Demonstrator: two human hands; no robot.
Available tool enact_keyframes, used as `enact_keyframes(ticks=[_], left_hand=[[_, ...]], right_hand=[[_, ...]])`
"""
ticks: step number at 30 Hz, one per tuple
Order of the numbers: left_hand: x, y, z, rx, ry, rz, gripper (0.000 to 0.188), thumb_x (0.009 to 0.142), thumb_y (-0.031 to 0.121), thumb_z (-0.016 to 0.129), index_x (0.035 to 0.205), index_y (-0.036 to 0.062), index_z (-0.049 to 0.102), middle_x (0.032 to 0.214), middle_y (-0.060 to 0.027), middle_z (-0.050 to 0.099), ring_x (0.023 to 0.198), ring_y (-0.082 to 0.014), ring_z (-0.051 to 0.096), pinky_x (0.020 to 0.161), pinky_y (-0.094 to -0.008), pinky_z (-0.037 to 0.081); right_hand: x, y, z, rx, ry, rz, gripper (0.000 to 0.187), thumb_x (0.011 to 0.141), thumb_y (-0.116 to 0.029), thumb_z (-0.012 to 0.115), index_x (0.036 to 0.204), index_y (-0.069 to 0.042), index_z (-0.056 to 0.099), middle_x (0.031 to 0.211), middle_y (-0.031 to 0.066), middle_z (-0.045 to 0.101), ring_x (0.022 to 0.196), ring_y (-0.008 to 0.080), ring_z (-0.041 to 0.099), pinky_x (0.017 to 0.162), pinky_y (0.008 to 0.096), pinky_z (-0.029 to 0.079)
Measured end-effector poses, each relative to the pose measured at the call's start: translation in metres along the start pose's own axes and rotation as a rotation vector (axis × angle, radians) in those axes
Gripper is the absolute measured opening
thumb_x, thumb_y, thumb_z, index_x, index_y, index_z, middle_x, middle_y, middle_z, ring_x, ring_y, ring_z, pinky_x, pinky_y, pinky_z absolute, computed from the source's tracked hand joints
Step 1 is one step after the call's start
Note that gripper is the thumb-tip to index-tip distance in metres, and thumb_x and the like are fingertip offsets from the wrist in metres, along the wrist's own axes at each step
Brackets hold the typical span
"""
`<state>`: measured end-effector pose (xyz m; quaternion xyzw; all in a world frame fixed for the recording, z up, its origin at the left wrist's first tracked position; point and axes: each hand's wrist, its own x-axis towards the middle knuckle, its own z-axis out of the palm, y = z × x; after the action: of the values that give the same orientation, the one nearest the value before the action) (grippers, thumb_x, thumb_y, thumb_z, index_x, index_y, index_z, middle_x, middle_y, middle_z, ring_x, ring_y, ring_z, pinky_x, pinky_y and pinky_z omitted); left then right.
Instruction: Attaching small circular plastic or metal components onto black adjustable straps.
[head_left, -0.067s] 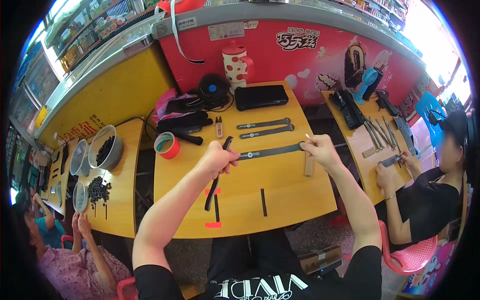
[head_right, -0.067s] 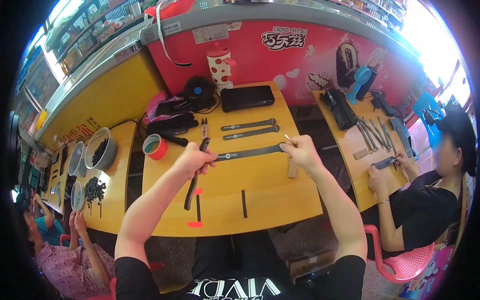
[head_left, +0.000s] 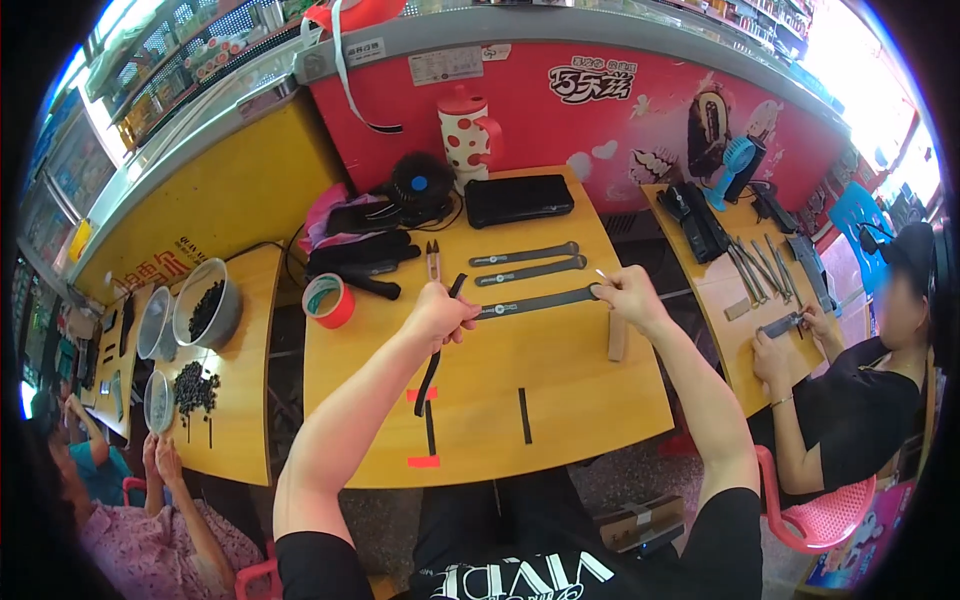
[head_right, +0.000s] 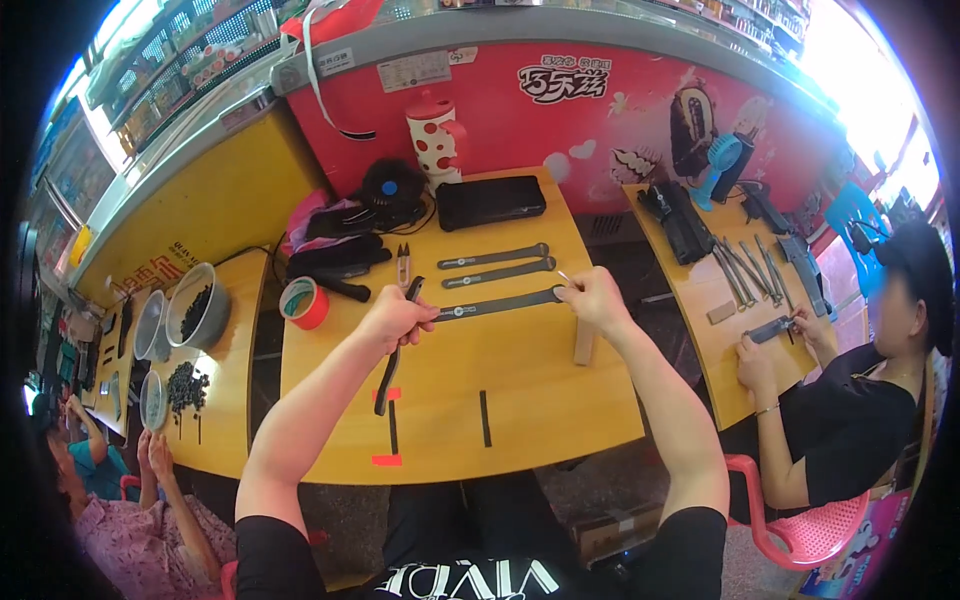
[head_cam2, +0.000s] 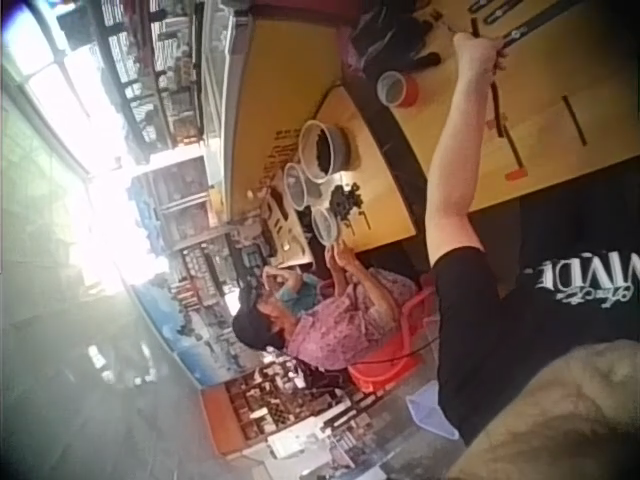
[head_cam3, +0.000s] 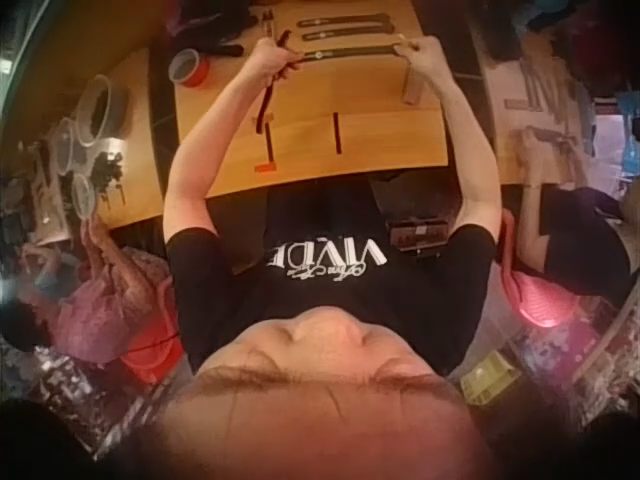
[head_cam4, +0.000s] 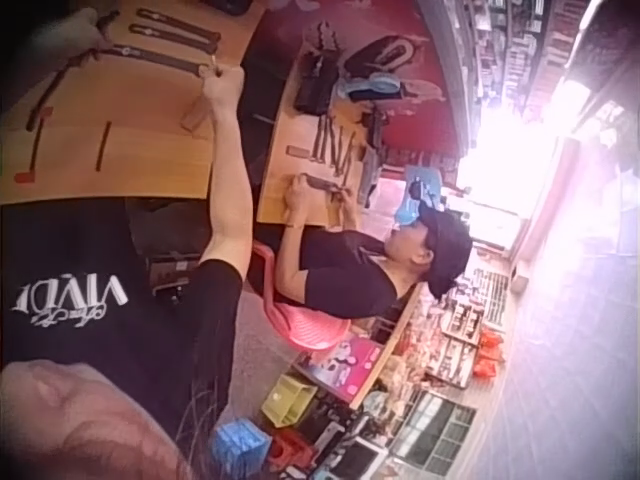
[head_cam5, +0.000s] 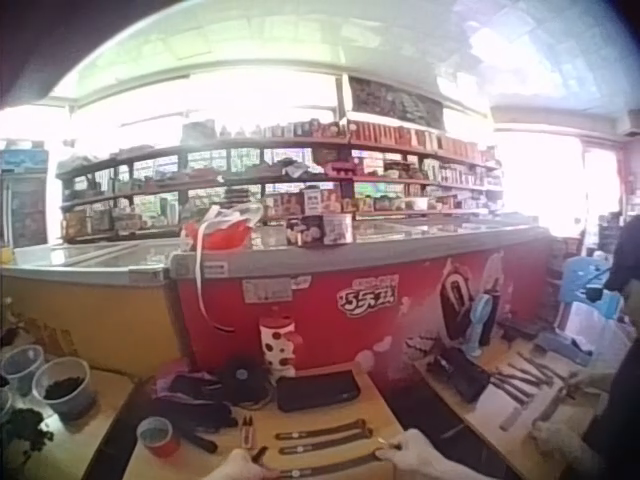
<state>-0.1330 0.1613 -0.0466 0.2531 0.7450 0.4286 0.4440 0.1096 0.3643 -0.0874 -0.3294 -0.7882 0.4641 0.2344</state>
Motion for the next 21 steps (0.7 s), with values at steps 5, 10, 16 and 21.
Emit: enact_keyframes(ticks=[5, 10, 16, 21], left_hand=[[0.041, -0.007, 0.016, 0.048, 0.082, -0.062, 0.014, 0.082, 0.006, 0.069, 0.078, -0.002, 0.058, 0.062, -0.0081, 0.06, 0.038, -0.0125, 0.047, 0.034, -0.0286, 0.031], [0.063, -0.014, 0.018, 0.028, 0.097, -0.111, 0.015, 0.08, 0.003, 0.07, 0.075, -0.0011, 0.056, 0.06, -0.0077, 0.057, 0.037, -0.013, 0.047, 0.034, -0.0285, 0.032], [0.069, -0.016, 0.019, 0.042, 0.145, -0.11, 0.018, 0.077, 0.003, 0.072, 0.072, -0.0027, 0.055, 0.06, -0.0082, 0.056, 0.037, -0.0147, 0.048, 0.034, -0.0309, 0.037], [0.072, -0.019, 0.028, 0.204, 0.228, -0.043, 0.023, 0.072, 0.003, 0.074, 0.068, -0.0036, 0.053, 0.061, -0.0102, 0.057, 0.039, -0.0166, 0.05, 0.034, -0.0336, 0.038]], right_hand=[[0.042, 0.023, 0.01, -0.344, -0.022, 0.179, 0.024, 0.079, -0.022, 0.072, 0.074, 0.001, 0.068, 0.058, 0.0145, 0.056, 0.056, 0.0221, 0.057, 0.057, 0.038, 0.043], [0.051, 0.02, 0.015, -0.473, -0.031, 0.223, 0.025, 0.079, -0.026, 0.073, 0.075, -0.001, 0.068, 0.066, 0.0175, 0.061, 0.065, 0.031, 0.062, 0.061, 0.0412, 0.045], [0.048, 0.013, 0.02, -0.484, 0.024, 0.241, 0.027, 0.074, -0.025, 0.076, 0.07, 0.0, 0.065, 0.065, 0.0179, 0.061, 0.065, 0.0313, 0.063, 0.062, 0.0406, 0.046], [0.043, 0.022, 0.019, -0.488, 0.138, 0.188, 0.03, 0.069, -0.026, 0.079, 0.063, -0.002, 0.063, 0.065, 0.0163, 0.063, 0.064, 0.0303, 0.063, 0.06, 0.0409, 0.047]])
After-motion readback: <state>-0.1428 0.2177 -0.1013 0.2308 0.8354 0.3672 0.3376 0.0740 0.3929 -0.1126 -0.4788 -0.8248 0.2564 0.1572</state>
